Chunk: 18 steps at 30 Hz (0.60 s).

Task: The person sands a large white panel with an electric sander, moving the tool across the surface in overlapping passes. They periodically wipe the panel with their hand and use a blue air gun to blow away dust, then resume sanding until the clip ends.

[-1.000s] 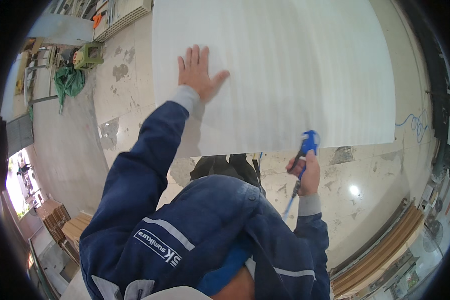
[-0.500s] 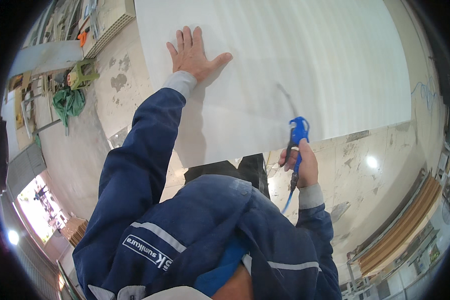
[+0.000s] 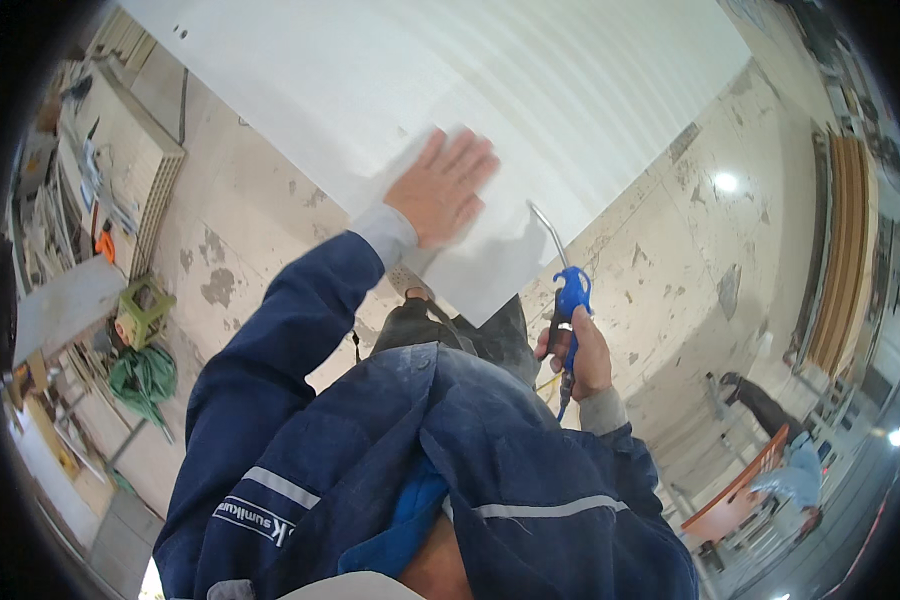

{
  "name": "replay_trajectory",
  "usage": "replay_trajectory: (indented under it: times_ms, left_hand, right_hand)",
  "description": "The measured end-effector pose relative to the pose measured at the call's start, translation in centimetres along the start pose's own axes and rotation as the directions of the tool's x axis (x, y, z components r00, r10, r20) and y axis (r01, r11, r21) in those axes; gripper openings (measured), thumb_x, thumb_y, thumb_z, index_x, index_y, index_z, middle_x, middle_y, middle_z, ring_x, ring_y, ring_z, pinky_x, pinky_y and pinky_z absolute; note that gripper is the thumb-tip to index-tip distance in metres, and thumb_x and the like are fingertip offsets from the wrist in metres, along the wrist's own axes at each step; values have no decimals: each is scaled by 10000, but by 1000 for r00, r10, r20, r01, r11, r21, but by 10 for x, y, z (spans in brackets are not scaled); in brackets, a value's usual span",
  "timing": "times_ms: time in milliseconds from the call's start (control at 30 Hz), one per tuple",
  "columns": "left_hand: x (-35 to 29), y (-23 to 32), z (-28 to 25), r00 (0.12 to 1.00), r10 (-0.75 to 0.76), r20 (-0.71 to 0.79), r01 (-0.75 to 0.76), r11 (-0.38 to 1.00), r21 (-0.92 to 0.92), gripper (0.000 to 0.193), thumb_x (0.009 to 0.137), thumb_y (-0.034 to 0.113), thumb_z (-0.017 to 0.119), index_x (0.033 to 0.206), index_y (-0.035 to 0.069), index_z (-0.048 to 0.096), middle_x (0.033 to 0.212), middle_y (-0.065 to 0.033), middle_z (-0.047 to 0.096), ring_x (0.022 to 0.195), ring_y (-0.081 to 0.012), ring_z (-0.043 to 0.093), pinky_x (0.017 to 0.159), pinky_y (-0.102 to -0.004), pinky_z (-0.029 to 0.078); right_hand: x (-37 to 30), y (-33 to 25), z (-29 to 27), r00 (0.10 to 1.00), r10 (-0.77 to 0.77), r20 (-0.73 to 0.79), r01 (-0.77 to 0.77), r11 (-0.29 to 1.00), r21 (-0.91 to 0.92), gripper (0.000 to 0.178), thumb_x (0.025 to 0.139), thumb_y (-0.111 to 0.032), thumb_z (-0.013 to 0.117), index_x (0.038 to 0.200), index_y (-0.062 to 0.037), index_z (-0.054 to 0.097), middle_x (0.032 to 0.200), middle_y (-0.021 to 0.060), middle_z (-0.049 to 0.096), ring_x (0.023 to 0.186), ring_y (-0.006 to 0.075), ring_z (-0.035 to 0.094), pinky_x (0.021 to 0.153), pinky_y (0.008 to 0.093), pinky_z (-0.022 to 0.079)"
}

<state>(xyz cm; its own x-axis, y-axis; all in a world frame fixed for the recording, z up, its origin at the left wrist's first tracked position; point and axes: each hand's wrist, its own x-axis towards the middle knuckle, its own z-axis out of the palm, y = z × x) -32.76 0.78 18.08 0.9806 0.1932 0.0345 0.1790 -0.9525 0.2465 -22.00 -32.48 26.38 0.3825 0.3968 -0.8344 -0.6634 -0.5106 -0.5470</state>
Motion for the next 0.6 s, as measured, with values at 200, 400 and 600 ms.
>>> replay_trajectory:
  times_ms: [200, 400, 600]
  left_hand:
    - [11, -14, 6, 998, 59, -17, -60, 997, -38, 631, 1058, 403, 466, 1604, 97, 387, 1703, -124, 321, 1598, -312, 225, 1316, -506, 137]
    - [56, -82, -11, 1000, 0, 26, 0, 1000, -1, 664, 1072, 436, 426, 1638, 103, 331, 1735, -114, 264, 1621, -289, 175, 1329, -465, 112]
    - [93, -163, -25, 991, -134, 3, 133, 986, 102, 768, 1070, 513, 454, 1648, 39, 278, 1730, -211, 228, 1619, -381, 153, 1314, -528, 103]
  right_hand:
    - [-43, 42, 34, 992, 42, -120, -30, 995, 100, 574, 1099, -584, 426, 1140, -32, 576, 858, 124, 709, 716, 193, 703, 529, 265, 457]
    - [-20, 36, 70, 993, 29, -113, -8, 982, 187, 568, 1122, -541, 377, 1169, -17, 591, 884, 118, 711, 715, 191, 694, 548, 267, 453]
    - [6, 18, 110, 994, 52, -100, -25, 966, 257, 549, 1101, -544, 449, 1234, -23, 560, 923, 121, 717, 786, 200, 723, 592, 266, 449]
